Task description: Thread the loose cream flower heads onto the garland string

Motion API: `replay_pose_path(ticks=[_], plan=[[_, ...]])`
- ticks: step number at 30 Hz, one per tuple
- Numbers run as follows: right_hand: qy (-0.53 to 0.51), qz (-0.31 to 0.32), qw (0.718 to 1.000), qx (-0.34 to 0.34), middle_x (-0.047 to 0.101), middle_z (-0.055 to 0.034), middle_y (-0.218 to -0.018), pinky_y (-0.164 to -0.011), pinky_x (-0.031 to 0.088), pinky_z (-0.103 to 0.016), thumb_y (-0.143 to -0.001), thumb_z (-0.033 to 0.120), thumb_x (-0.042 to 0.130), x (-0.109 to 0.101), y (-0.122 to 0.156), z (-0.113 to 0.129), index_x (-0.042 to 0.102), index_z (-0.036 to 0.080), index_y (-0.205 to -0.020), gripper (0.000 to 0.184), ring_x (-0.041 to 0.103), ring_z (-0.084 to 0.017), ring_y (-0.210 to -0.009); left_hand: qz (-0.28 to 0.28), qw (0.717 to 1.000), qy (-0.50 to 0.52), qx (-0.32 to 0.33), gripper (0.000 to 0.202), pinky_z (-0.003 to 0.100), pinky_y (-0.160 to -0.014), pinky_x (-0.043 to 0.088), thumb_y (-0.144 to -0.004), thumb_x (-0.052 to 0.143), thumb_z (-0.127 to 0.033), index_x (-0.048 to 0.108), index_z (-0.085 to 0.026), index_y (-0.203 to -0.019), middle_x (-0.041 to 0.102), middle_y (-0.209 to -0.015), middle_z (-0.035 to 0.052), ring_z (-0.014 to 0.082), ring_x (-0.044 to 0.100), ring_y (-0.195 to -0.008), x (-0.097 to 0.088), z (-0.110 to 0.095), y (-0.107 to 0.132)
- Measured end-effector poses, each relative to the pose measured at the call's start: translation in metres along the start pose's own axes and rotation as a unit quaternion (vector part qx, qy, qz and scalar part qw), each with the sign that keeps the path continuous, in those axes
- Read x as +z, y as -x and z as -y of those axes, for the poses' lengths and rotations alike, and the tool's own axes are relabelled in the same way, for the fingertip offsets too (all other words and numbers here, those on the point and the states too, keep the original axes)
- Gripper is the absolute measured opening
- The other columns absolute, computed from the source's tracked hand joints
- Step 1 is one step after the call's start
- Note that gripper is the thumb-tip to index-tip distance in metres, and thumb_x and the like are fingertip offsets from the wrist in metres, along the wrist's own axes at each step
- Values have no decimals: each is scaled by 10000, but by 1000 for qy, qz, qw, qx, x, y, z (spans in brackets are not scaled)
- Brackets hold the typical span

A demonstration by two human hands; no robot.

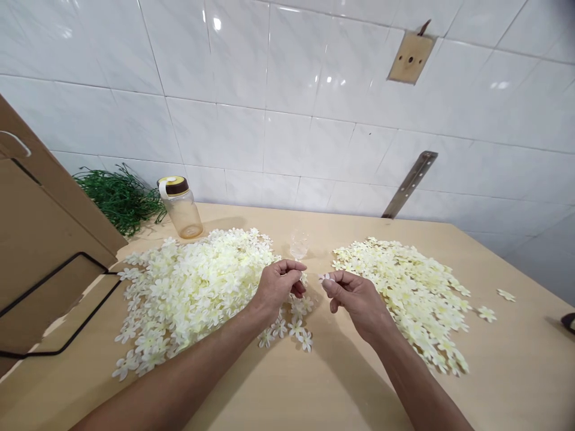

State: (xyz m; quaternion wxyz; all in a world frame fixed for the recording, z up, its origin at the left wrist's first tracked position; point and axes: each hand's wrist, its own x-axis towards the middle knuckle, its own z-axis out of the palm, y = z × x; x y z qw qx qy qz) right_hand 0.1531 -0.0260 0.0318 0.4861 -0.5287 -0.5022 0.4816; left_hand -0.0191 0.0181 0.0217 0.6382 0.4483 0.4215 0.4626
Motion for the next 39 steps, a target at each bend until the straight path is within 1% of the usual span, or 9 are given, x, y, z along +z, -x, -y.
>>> replay_pose_path(ticks=[7,10,11,13,15,17,23,32,39], plan=[[-15,69,998,5,537,0,-662,-503,440,-245,-837,522,629,2,3,2,597,156,-647,414,504,-99,-517,-1,1000,8,11,196,260,-524,482,-698,635,-196,671,-128,-878,610,-533,19,143,584,-512,-1,-3,-1],[48,97,994,-10,549,-1,-658,-471,427,-243,-886,537,544,6,5,2,643,162,-724,421,499,-99,-482,5,1000,12,24,204,265,-529,491,-704,654,-214,669,-129,-888,617,-545,17,140,582,-508,-1,-2,-1],[89,93,991,-25,570,-4,-677,-464,426,-244,-894,534,529,8,6,2,670,171,-789,404,500,-99,-472,7,999,13,29,208,267,-532,496,-706,661,-220,669,-130,-893,620,-551,17,140,585,-511,-2,-2,-1],[182,40,980,-74,632,-22,-748,-477,436,-248,-894,514,535,11,7,0,691,196,-894,354,539,-117,-508,11,999,9,38,210,268,-537,503,-714,668,-230,669,-129,-898,622,-557,17,139,589,-517,-2,-2,-1],[253,-39,958,-129,674,-42,-813,-523,460,-255,-886,485,557,14,8,-2,682,209,-890,302,589,-147,-599,13,999,-6,46,203,263,-539,506,-727,667,-236,669,-126,-899,618,-552,14,135,589,-515,-1,-1,0],[290,-83,939,-164,690,-56,-849,-571,483,-265,-884,469,565,15,8,-5,666,213,-863,276,612,-167,-664,16,998,-22,50,194,256,-535,507,-733,663,-230,665,-125,-895,610,-547,9,132,590,-508,2,1,1],[328,-89,921,-191,712,-53,-891,-612,513,-278,-895,426,562,15,7,-9,698,236,-898,233,641,-172,-675,34,997,-40,50,163,248,-518,511,-716,657,-186,648,-115,-863,624,-607,19,131,601,-524,9,4,8],[356,-91,905,-213,722,-28,-774,-628,478,-266,-893,312,539,15,9,-7,726,242,-831,209,635,-174,-656,56,998,-21,35,203,273,-568,521,-744,696,-249,651,-105,-880,633,-584,29,139,601,-535,6,2,7],[357,-93,912,-177,707,-23,-701,-564,460,-244,-870,293,519,17,9,-6,711,223,-764,230,634,-165,-609,62,998,-17,25,190,272,-569,520,-737,701,-255,661,-111,-854,641,-590,33,136,599,-531,7,5,7]])
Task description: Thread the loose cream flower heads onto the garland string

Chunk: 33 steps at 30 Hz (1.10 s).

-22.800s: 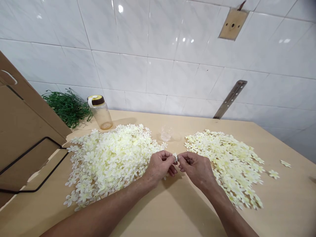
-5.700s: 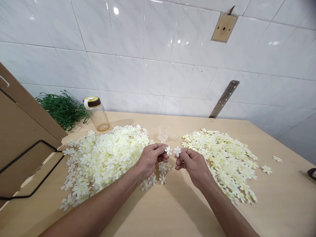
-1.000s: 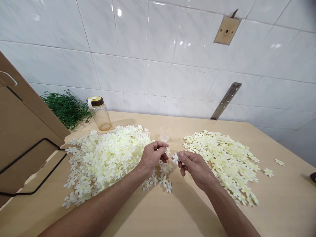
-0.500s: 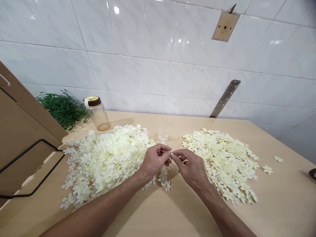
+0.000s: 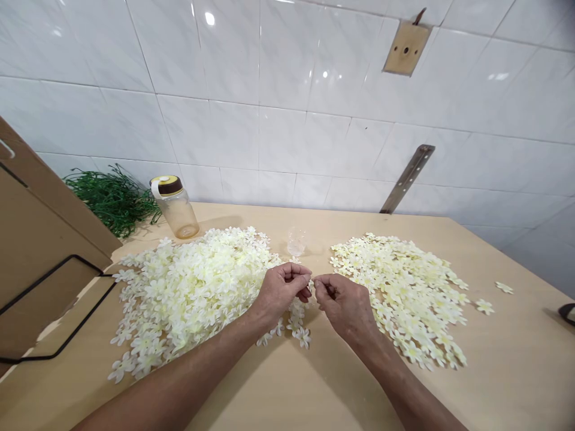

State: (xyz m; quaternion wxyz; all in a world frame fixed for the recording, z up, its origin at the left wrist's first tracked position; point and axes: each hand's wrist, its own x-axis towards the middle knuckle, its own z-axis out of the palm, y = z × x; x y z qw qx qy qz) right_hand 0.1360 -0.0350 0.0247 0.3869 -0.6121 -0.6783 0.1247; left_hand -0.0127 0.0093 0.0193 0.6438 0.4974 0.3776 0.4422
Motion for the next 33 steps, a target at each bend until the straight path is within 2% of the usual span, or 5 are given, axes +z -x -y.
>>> replay_pose_path(ticks=[4,9,17,22,33], plan=[[-38,13,998,44,691,-20,-626,-546,489,-254,-884,374,522,1,0,-1,722,226,-798,264,646,-176,-561,-3,1000,11,-2,175,264,-563,517,-729,694,-236,667,-113,-851,637,-581,29,137,605,-536,1,-1,0],[-103,39,992,64,730,-29,-697,-571,527,-270,-878,432,558,-1,0,-2,745,238,-926,274,692,-196,-608,-17,1000,20,-4,190,259,-551,518,-711,723,-247,667,-112,-832,638,-595,27,132,604,-533,1,-1,1],[-47,31,998,17,712,-28,-697,-579,496,-263,-899,337,515,-3,0,4,717,224,-786,257,663,-179,-619,-24,999,29,-16,180,276,-570,532,-718,730,-256,648,-120,-803,642,-583,31,143,616,-542,4,2,3],[-78,30,996,36,719,-36,-724,-579,521,-269,-895,328,502,2,2,1,689,216,-814,233,671,-179,-612,-26,999,38,-19,180,275,-580,536,-708,736,-250,647,-124,-799,647,-589,31,143,621,-550,5,2,3],[-202,51,972,113,741,-59,-754,-632,602,-314,-864,488,581,4,0,-1,705,195,-883,318,718,-213,-650,-31,997,65,-16,147,273,-587,526,-727,708,-219,630,-115,-795,637,-596,31,136,611,-552,5,-4,4]])
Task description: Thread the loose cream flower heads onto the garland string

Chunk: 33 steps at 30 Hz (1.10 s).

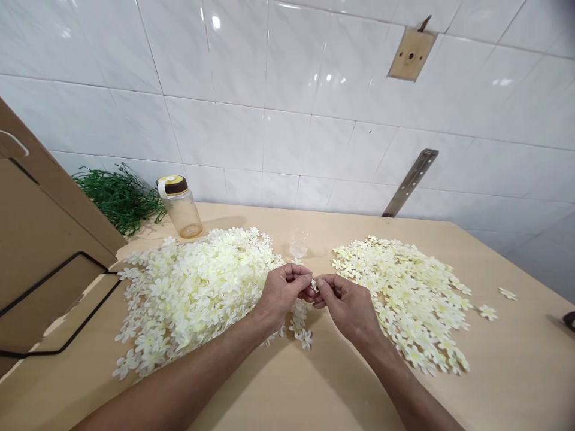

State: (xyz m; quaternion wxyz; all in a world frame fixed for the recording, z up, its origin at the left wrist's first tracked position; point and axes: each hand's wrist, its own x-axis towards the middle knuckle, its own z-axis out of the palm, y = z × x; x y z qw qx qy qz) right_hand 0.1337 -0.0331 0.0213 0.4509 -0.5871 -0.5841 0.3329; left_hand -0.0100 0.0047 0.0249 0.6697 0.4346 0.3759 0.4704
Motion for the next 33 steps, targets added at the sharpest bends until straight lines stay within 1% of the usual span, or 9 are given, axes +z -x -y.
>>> replay_pose_path(ticks=[2,4,8,12,15,21,25,29,33], plan=[[-15,6,1000,2,746,-65,-780,-645,608,-324,-849,499,603,0,0,0,713,195,-913,329,722,-220,-670,-5,1000,-1,-4,128,271,-582,522,-729,696,-198,629,-113,-799,636,-598,32,133,607,-549,0,-1,0],[-6,6,1000,4,745,-60,-776,-635,606,-319,-849,489,609,-1,0,0,715,199,-909,315,722,-219,-662,-7,1000,3,-12,121,268,-578,518,-732,688,-186,628,-112,-806,638,-601,35,133,608,-550,0,0,0],[32,-4,999,7,734,-49,-732,-599,592,-293,-869,463,583,-3,-1,0,701,202,-848,288,715,-207,-625,11,1000,14,-15,162,274,-593,521,-722,717,-198,629,-110,-827,647,-616,44,146,625,-579,-1,4,0],[44,-17,999,15,726,-39,-709,-579,577,-273,-875,449,560,-4,-1,1,678,198,-840,280,709,-194,-603,21,1000,14,-7,208,295,-643,542,-707,749,-219,638,-109,-843,664,-657,51,156,648,-612,-1,6,-1],[59,-33,998,21,715,-26,-670,-564,560,-255,-869,435,557,-5,-1,3,667,197,-830,265,706,-189,-592,16,1000,-20,-2,213,300,-645,550,-716,746,-249,648,-110,-845,666,-660,52,165,657,-618,-1,7,0],[80,-44,995,43,707,-9,-631,-560,537,-225,-855,412,564,-5,-2,8,669,199,-817,240,707,-173,-585,26,993,-109,25,242,268,-562,537,-783,679,-357,662,-115,-771,660,-651,55,148,632,-554,-2,8,1],[78,-45,995,42,710,-11,-636,-569,544,-233,-851,416,564,-5,-3,7,676,199,-827,245,710,-178,-593,25,989,-143,39,251,265,-571,544,-805,645,-366,682,-118,-802,662,-636,49,152,638,-562,-1,7,3],[79,-48,995,41,709,-10,-640,-559,548,-234,-852,417,562,-5,-2,5,680,200,-830,247,708,-177,-585,17,986,-162,46,239,253,-565,540,-792,655,-350,695,-116,-821,675,-647,52,151,639,-563,0,4,5],[75,-51,995,46,715,-14,-645,-553,549,-236,-846,413,571,-5,-2,5,682,202,-821,239,711,-181,-587,16,984,-172,53,241,254,-568,544,-800,646,-353,702,-121,-832,678,-650,50,152,641,-565,-1,6,4]])
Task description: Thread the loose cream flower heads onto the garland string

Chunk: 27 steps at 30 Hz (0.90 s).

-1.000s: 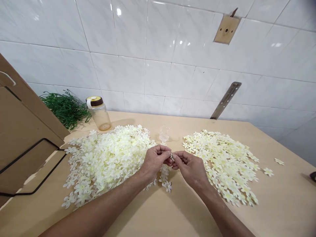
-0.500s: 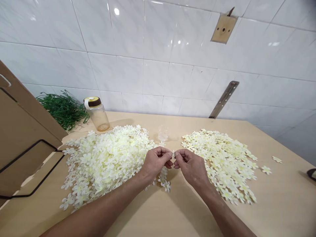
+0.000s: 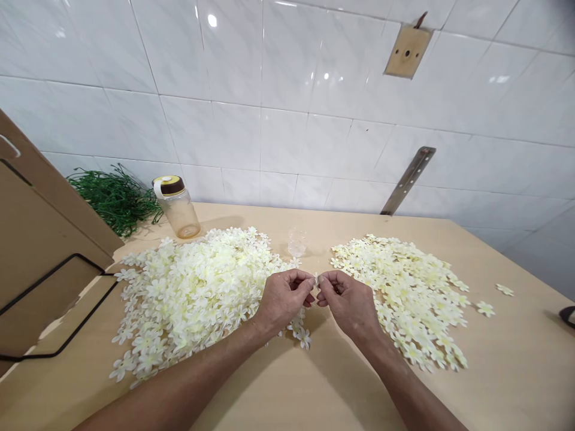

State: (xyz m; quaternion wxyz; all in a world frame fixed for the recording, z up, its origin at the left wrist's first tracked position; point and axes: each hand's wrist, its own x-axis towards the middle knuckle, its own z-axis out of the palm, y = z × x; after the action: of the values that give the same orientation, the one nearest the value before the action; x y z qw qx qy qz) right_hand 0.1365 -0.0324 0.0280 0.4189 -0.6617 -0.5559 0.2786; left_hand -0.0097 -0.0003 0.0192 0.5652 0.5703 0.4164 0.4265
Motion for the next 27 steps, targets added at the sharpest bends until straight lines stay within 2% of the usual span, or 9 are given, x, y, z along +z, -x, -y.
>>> replay_pose_path(ticks=[6,11,15,19,27], plan=[[-43,18,999,21,710,-28,-618,-593,562,-253,-843,434,588,-1,-3,-1,676,185,-803,267,705,-183,-580,17,999,34,-2,241,271,-579,554,-804,640,-347,693,-112,-826,661,-614,49,155,636,-554,0,4,-2],[-78,36,996,2,725,-52,-677,-609,577,-278,-843,474,599,0,-3,-5,686,177,-851,310,711,-197,-619,3,999,45,-10,188,281,-581,563,-798,619,-302,667,-121,-784,658,-634,45,152,637,-555,1,4,-2],[-32,24,998,-45,728,-44,-715,-588,567,-266,-856,451,591,2,0,-5,691,194,-872,276,708,-190,-628,-18,999,8,-32,110,261,-536,550,-774,590,-227,646,-133,-758,657,-629,39,157,648,-542,2,3,0],[22,6,995,-97,714,-35,-716,-565,541,-249,-874,422,572,2,2,-4,692,198,-868,254,684,-171,-606,-8,999,-26,-29,111,245,-531,542,-783,568,-224,648,-147,-778,662,-627,35,158,660,-557,2,3,1],[17,-2,997,-78,698,-14,-663,-538,520,-232,-865,458,585,0,1,-3,668,202,-831,272,676,-159,-561,1,1000,4,-9,120,250,-549,548,-780,596,-251,645,-141,-781,641,-616,33,160,659,-566,2,10,0]])
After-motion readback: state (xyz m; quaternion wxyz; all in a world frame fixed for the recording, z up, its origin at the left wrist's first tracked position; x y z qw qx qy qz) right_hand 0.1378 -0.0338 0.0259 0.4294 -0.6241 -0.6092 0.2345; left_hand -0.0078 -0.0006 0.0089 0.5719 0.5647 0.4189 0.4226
